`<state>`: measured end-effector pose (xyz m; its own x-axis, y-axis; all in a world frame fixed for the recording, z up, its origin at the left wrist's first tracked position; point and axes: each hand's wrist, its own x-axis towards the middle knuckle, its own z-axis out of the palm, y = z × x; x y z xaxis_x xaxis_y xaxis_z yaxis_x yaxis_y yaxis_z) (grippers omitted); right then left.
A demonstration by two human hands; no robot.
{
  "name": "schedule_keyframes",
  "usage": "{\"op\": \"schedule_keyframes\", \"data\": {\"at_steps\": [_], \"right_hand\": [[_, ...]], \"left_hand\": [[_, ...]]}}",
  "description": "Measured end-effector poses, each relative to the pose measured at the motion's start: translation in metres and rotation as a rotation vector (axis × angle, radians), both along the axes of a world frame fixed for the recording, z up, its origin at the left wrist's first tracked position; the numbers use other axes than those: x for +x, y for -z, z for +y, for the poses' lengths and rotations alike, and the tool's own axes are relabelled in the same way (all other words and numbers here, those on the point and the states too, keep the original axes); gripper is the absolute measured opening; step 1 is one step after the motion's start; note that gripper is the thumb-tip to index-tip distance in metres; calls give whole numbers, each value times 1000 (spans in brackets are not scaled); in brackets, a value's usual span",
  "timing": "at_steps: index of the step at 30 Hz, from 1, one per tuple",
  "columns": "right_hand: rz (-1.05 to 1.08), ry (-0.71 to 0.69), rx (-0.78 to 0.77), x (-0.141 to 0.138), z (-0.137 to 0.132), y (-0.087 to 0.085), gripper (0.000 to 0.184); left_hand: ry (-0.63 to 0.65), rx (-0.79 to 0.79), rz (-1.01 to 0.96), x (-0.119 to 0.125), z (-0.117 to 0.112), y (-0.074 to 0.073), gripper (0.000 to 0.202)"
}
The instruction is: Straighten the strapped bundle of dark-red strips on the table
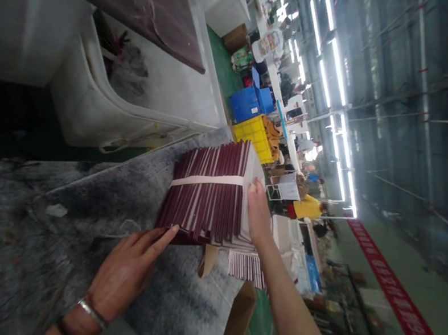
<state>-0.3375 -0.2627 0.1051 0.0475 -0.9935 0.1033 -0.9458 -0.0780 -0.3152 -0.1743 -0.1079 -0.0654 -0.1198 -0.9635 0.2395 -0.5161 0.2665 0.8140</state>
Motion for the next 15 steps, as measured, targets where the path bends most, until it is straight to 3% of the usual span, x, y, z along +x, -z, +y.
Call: {"op": "schedule_keyframes", "data": {"at_steps": [6,15], "right_hand": [[0,53,-10,2,3,3,77],[42,23,-24,7,5,2,80]], "left_hand": [[19,-5,-114,10,-4,-6,74],[28,-98,-203,20,-11,-15,71]]}}
